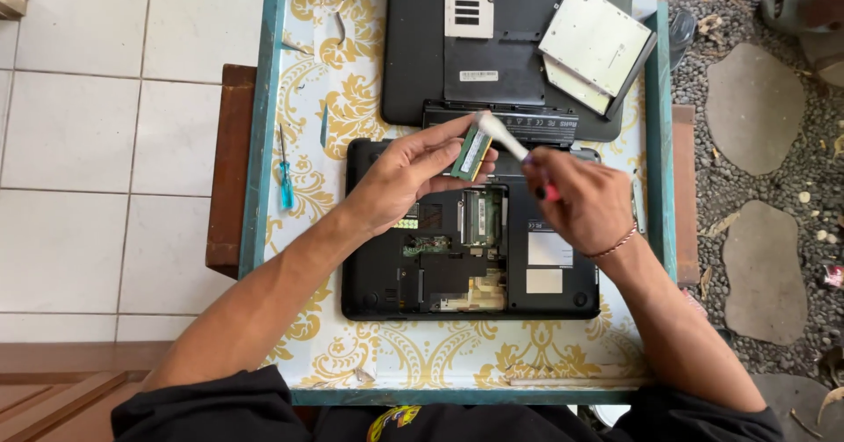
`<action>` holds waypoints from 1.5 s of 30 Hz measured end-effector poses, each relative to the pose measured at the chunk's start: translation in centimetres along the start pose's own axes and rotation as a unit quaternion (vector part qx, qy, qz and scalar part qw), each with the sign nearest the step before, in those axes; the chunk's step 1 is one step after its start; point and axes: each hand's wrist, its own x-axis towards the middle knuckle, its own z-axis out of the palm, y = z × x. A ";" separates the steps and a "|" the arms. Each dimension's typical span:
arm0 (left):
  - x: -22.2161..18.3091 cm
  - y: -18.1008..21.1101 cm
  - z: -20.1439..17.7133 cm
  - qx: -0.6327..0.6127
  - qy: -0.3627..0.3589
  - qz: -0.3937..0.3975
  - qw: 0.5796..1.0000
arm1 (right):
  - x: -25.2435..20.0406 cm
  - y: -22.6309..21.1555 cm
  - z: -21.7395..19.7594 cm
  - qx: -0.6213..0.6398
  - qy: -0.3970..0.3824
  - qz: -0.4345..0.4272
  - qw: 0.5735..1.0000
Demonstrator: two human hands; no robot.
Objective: Cleaning and repairing internal laptop components using a brush and screwdriver
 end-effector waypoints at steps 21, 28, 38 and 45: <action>1.0 -1.0 -2.1 -0.009 0.075 -0.047 0.996 | -0.1 -0.6 -0.7 0.119 0.071 0.016 0.990; 0.7 -0.8 -1.0 0.050 0.095 -0.027 0.994 | 1.6 -3.5 -1.2 0.103 0.030 -0.020 0.994; 0.4 0.0 -0.2 0.007 0.058 -0.028 0.998 | 0.8 -3.4 -0.5 0.010 -0.024 0.004 1.000; 0.4 -0.3 -0.4 0.008 0.054 -0.017 0.998 | -0.1 -1.6 0.5 -0.004 -0.017 0.019 1.000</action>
